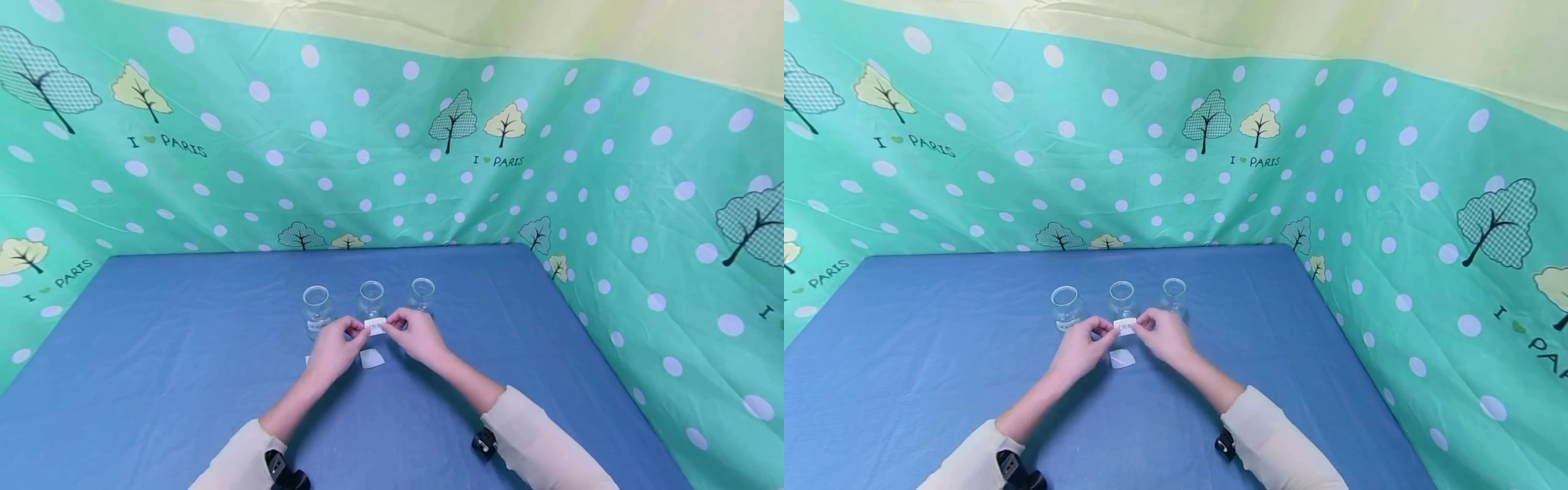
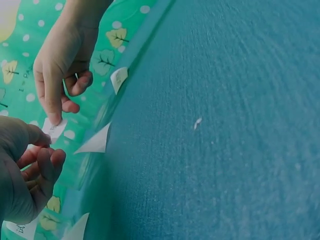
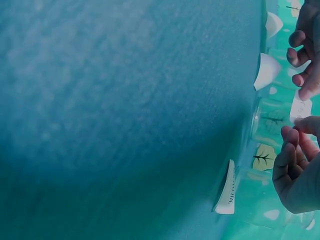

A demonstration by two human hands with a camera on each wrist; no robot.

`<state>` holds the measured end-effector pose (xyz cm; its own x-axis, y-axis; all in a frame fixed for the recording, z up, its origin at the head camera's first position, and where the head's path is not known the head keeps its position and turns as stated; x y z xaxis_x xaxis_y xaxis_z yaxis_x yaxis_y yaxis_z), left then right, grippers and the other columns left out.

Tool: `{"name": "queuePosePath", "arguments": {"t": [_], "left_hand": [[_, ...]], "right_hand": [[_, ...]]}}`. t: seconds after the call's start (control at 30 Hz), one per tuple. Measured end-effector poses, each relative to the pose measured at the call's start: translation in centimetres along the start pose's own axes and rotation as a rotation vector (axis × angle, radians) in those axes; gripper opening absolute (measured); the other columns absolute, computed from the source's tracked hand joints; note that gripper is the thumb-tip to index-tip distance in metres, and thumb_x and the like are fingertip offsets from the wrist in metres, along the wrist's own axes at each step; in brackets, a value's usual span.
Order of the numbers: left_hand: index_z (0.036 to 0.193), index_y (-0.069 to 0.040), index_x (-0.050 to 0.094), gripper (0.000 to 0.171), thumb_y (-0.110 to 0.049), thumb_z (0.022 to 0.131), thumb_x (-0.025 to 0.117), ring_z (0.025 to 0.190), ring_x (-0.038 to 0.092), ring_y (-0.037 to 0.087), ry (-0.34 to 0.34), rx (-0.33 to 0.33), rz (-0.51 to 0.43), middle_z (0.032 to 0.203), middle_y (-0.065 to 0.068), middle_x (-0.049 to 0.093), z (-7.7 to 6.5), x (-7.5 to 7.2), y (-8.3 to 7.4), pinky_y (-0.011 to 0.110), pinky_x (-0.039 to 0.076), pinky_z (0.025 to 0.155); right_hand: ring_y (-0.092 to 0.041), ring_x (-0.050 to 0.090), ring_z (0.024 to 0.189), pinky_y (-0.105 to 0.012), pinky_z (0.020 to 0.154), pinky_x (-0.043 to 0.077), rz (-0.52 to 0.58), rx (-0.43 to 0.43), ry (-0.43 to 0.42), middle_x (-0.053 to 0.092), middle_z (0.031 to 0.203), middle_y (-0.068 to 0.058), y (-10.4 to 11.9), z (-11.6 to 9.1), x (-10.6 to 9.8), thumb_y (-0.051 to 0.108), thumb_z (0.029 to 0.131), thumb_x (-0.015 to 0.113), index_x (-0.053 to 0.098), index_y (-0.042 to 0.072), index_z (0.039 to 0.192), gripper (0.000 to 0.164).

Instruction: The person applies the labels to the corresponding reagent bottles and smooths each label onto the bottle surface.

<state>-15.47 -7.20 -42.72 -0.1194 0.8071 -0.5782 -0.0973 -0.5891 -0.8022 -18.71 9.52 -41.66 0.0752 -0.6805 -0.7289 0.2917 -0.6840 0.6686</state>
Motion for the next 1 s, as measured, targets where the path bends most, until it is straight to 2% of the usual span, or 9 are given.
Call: {"name": "queuePosePath", "arguments": {"t": [0.13,0.3,0.67,1.0], "left_hand": [[0.086,-0.01,0.067,0.012,-0.022,0.084,0.067,0.056,0.051,0.006,-0.006,-0.007,0.023,0.071,-0.001,0.063,0.09,0.16,0.12,0.025,0.042,0.06],[0.088,-0.011,0.066,0.013,-0.024,0.086,0.066,0.048,0.05,0.004,-0.004,-0.016,0.054,0.066,-0.003,0.062,0.2,0.32,0.2,0.025,0.042,0.056],[0.086,-0.012,0.066,0.013,-0.025,0.085,0.066,0.051,0.048,0.006,-0.034,0.007,0.103,0.064,-0.003,0.06,0.43,0.52,0.51,0.025,0.041,0.054],[0.087,-0.009,0.065,0.013,-0.022,0.087,0.064,0.041,0.049,0.005,-0.036,-0.005,0.094,0.061,0.0,0.059,0.7,0.66,0.48,0.024,0.041,0.048]], "right_hand": [[-0.004,0.053,0.062,-0.02,0.059,0.043,-0.068,0.003,-0.004,0.064,0.071,0.005,0.02,0.09,0.16,0.028,0.085,0.068,0.069,0.016,0.085,0.012],[-0.003,0.051,0.059,-0.02,0.056,0.041,-0.116,0.013,-0.014,0.063,0.069,0.007,-0.05,0.16,0.32,0.03,0.085,0.067,0.069,0.018,0.085,0.013],[-0.004,0.05,0.058,-0.02,0.054,0.04,-0.146,-0.002,-0.037,0.063,0.069,0.006,-0.24,0.38,0.62,0.032,0.086,0.066,0.069,0.018,0.085,0.014],[-0.004,0.049,0.057,-0.02,0.052,0.039,-0.161,0.009,-0.041,0.062,0.068,0.005,-0.34,0.66,0.81,0.033,0.086,0.066,0.069,0.017,0.086,0.016]]}}
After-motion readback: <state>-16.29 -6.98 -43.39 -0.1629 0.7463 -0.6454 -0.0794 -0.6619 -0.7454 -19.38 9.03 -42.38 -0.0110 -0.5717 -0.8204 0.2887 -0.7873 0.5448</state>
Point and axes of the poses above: each hand's wrist, its own z-axis towards the middle knuckle, its own x-axis out of the palm, y = z × x, the point moved 2 cm from there along z, towards the middle knuckle
